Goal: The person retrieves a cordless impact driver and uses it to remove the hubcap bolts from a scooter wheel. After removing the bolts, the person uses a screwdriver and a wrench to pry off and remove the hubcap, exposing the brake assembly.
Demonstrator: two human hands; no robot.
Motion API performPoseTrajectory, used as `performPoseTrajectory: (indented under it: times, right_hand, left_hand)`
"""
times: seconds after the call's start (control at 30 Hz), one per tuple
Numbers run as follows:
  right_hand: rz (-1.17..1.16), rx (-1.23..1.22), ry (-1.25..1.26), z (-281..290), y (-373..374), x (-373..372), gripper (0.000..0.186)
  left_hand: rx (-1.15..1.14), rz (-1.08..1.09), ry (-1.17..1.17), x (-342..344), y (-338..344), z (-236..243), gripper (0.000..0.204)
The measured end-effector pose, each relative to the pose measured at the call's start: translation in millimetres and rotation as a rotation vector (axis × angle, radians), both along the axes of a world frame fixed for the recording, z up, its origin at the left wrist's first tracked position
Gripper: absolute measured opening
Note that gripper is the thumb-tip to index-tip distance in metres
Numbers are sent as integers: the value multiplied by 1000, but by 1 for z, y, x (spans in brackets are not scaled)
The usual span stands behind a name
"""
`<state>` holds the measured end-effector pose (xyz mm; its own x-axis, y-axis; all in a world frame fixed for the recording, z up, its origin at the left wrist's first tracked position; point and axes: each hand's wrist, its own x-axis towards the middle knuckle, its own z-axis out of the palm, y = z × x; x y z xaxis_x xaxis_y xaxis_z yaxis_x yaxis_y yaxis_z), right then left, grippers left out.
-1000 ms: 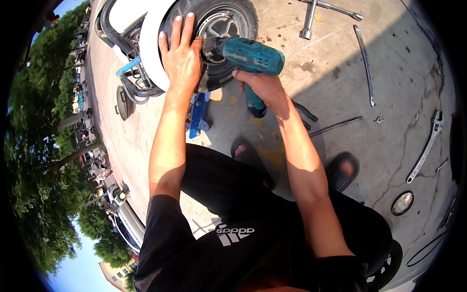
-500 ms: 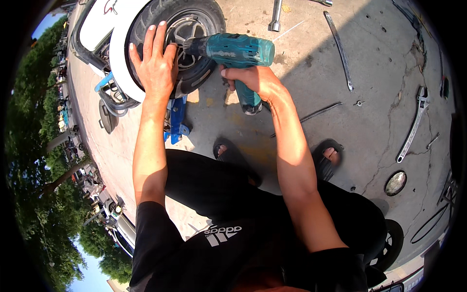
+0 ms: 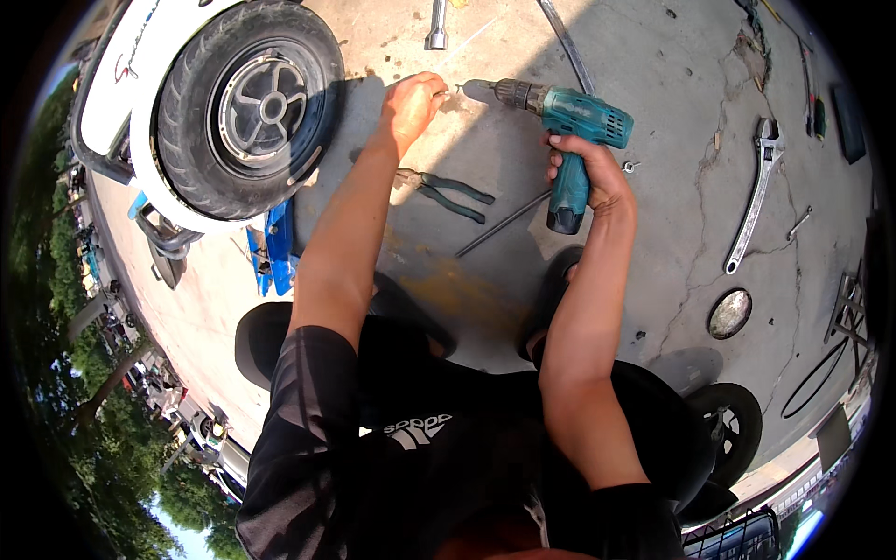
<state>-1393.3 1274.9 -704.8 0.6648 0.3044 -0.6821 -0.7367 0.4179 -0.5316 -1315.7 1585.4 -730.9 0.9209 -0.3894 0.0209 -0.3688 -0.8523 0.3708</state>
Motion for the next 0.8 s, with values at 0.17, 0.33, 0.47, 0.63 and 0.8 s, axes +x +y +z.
performPoseTrajectory:
  times: [0.17, 0.33, 0.47, 0.63, 0.8]
  right_hand:
    - [-164, -4, 18, -10, -9, -3, 25]
    - [-189, 17, 10, -4, 3, 0, 26]
    - [-164, 62, -64, 3, 12, 5, 25]
    - [-6, 116, -244, 17, 40, 23, 25]
    - [96, 282, -287, 40, 129, 33, 24]
  left_hand:
    - [34, 230, 19, -9, 7, -14, 18]
    - [-50, 378, 121, -11, -16, -21, 23]
    - [-26, 333, 15, -42, -2, 0, 27]
    - [522, 237, -401, -87, 33, 141, 41]
    - [799, 612, -422, -154, 106, 207, 60]
